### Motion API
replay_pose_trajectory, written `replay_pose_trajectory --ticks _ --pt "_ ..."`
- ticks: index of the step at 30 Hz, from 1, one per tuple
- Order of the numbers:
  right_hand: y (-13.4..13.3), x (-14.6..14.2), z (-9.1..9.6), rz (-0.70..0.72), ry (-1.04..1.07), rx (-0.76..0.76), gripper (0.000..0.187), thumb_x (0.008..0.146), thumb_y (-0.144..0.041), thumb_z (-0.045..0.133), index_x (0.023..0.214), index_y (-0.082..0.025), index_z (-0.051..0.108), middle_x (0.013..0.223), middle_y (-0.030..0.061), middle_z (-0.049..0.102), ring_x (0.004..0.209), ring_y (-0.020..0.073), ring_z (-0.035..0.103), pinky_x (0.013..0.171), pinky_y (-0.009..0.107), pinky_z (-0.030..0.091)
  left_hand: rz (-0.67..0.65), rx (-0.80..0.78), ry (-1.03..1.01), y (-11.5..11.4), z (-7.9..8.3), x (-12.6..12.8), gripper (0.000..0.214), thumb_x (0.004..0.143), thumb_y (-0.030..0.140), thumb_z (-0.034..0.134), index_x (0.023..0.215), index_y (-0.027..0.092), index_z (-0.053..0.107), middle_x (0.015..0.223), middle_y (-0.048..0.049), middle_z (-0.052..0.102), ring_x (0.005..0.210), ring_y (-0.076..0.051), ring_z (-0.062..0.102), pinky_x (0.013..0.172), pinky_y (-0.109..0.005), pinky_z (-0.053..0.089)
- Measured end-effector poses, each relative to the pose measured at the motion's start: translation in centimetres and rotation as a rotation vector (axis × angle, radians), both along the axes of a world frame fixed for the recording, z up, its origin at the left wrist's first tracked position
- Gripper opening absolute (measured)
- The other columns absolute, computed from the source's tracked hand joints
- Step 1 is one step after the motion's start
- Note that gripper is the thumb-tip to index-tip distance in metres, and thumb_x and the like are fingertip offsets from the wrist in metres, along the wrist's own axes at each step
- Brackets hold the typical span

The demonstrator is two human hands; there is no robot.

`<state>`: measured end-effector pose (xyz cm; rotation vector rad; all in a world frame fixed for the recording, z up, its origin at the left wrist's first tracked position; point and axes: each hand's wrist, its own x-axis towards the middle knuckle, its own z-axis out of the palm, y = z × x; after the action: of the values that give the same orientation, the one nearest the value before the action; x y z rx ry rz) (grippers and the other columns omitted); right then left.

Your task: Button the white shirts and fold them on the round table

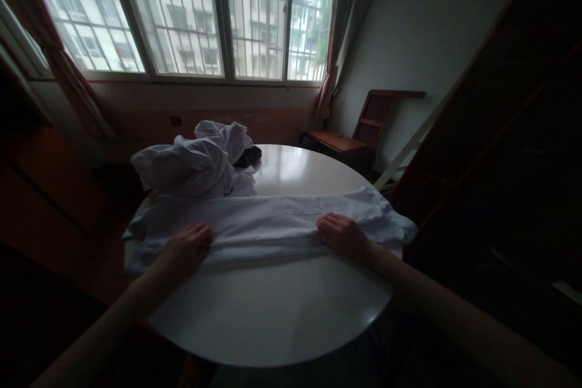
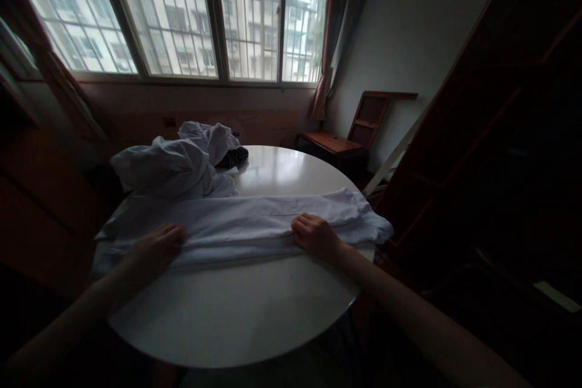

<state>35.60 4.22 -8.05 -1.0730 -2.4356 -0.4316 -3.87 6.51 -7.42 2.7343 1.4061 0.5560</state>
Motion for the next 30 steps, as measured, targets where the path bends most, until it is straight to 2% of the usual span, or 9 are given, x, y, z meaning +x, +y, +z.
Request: replay_pose_trajectory --ticks 2,5,10,13,17,20,22,27,30 --pt "0.1 0.0 0.3 0.008 0.054 -0.055 0.008 0.077 -0.015 0.049 0.073 -0.016 0.055 0.071 0.0045 0.059 0.07 0.0153 0.054 0.064 0.026 0.043 -0.025 -0.143 -0.041 0.1 0.9 0.1 0.006 0.073 0.016 0.045 0.074 0.017 0.051 0.077 -0.0021 0.054 0.07 -0.014 0.05 0.063 -0.025 0.041" --pt "0.6 -1.0 1.2 -0.017 0.192 -0.086 0.017 0.082 -0.022 0.047 0.068 -0.017 0.056 0.067 0.004 0.059 0.065 0.0139 0.054 0.062 0.026 0.043 -0.175 -0.278 -0.162 0.7 2.8 1.7 0.014 0.077 0.025 0.042 0.072 0.016 0.052 0.076 -0.0012 0.055 0.07 -0.012 0.052 0.066 -0.024 0.042" --pt "3.1 -5.8 3.2 -0.068 0.354 -0.101 0.014 0.081 -0.018 0.046 0.083 -0.017 0.06 0.081 0.0061 0.064 0.079 0.017 0.058 0.073 0.03 0.045 -0.163 -0.044 -0.181 3.4 4.5 9.1 0.016 0.08 0.023 0.043 0.085 0.017 0.057 0.09 -0.0058 0.061 0.089 -0.018 0.054 0.082 -0.033 0.042" --pt "5.1 -8.8 2.9 -0.115 0.374 -0.14 0.025 0.08 -0.013 0.043 0.099 -0.018 0.058 0.096 0.0082 0.064 0.093 0.0193 0.056 0.084 0.034 0.044 -0.16 0.058 -0.133 5.4 3.1 13.9 0.025 0.079 0.016 0.041 0.1 0.014 0.055 0.107 -0.0107 0.058 0.103 -0.021 0.051 0.093 -0.037 0.038" --pt "7.0 -10.5 -0.1 -0.18 0.39 -0.246 0.042 0.079 -0.008 0.036 0.12 -0.011 0.045 0.118 0.0139 0.054 0.11 0.02 0.048 0.095 0.036 0.038 -0.102 0.044 -0.108 6.6 -0.7 17.0 0.041 0.078 0.014 0.041 0.118 0.005 0.045 0.123 -0.0209 0.047 0.117 -0.025 0.042 0.099 -0.039 0.033" --pt "7.3 -10.4 -2.1 -0.152 0.281 -0.331 0.048 0.079 -0.009 0.034 0.127 -0.006 0.039 0.128 0.0167 0.046 0.12 0.0202 0.04 0.101 0.037 0.032 -0.065 -0.02 -0.029 6.4 -2.8 17.0 0.046 0.082 0.017 0.035 0.126 0.004 0.038 0.131 -0.0213 0.041 0.124 -0.027 0.035 0.103 -0.042 0.028" --pt "7.2 -9.9 -2.5 -0.145 0.211 -0.354 0.048 0.08 -0.011 0.036 0.128 -0.004 0.038 0.132 0.0175 0.042 0.123 0.0205 0.037 0.104 0.036 0.028 -0.012 -0.046 0.024 6.3 -3.2 16.4 0.049 0.085 0.024 0.032 0.129 0.003 0.035 0.135 -0.0206 0.036 0.128 -0.027 0.029 0.104 -0.041 0.024" --pt "6.4 -7.8 -2.1 -0.235 0.109 -0.372 0.054 0.086 -0.039 0.039 0.128 -0.007 0.04 0.135 0.0175 0.039 0.127 0.0252 0.031 0.104 0.04 0.025 0.077 -0.063 0.129 6.5 -2.4 13.5 0.062 0.086 0.046 0.029 0.131 0.004 0.034 0.139 -0.0184 0.032 0.13 -0.027 0.025 0.106 -0.038 0.021" --pt "6.0 -6.1 -2.0 -0.258 0.071 -0.375 0.059 0.086 -0.048 0.036 0.129 -0.008 0.041 0.136 0.0161 0.038 0.127 0.026 0.031 0.103 0.041 0.026 0.114 -0.061 0.166 6.8 -2.1 10.8 0.062 0.086 0.048 0.026 0.131 0.006 0.036 0.139 -0.0165 0.032 0.13 -0.026 0.025 0.105 -0.039 0.022"
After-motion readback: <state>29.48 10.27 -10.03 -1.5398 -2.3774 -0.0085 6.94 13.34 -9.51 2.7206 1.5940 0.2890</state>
